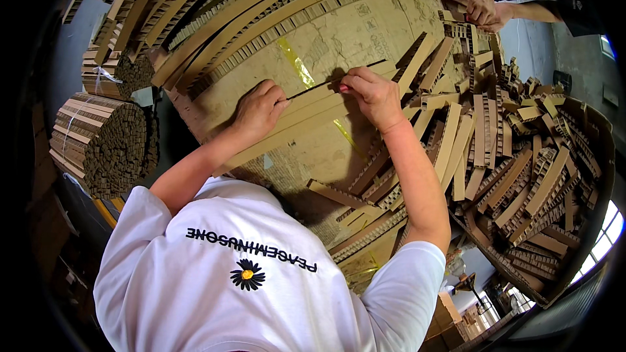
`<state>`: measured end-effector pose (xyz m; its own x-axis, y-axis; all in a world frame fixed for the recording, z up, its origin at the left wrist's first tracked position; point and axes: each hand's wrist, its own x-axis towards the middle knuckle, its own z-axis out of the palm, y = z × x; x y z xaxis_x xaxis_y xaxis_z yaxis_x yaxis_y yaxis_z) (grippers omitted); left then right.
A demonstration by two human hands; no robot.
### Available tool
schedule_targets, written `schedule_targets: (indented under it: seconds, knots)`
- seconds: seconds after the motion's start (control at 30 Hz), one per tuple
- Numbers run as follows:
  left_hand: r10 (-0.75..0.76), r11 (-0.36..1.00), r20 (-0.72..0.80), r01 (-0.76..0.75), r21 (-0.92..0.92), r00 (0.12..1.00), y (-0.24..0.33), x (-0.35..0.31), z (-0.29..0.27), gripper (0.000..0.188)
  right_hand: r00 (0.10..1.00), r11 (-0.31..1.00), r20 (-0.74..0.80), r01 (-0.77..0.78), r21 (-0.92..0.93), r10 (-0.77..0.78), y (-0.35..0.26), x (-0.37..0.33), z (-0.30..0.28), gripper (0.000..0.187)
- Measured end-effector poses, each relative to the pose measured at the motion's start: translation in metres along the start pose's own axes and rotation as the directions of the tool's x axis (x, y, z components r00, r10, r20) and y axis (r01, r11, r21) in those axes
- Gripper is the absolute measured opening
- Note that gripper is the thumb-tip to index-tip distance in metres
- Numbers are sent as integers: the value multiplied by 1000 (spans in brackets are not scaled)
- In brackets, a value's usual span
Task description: The person sorts and stacks corrugated cardboard strips on a table, then uses a yellow strap to bundle the stack. Another person works nearby with similar materials.
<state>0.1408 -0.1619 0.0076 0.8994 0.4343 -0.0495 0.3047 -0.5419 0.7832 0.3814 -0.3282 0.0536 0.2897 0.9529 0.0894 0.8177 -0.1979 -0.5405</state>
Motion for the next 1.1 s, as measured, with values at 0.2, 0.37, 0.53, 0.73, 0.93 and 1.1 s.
schedule_targets:
  seconds: [0.2,0.37,0.53,0.73,0.93,1.1]
  knots:
    - [13,1000,0,-13,6,1000,0,0,0,15,1000,1000,-7,-5,4,5,1,-2,2,14]
    - [39,999,-7,-39,1,999,-1,2,2,16,999,999,-26,-46,1,46,-14,-1,-6,13]
    - [259,945,-156,-217,243,953,29,42,-76,11,937,945,-306,-64,321,168,-39,-10,-10,23]
    - [458,855,-533,-190,483,711,82,92,-188,17,987,986,-134,-69,155,91,-38,-35,6,21]
    - [79,997,-94,-79,-2,992,19,8,-74,11,994,998,-107,-3,67,10,-36,-23,10,14]
    - [-18,999,34,20,-49,999,7,-27,-8,12,999,1000,-49,6,2,-6,-33,-22,9,13]
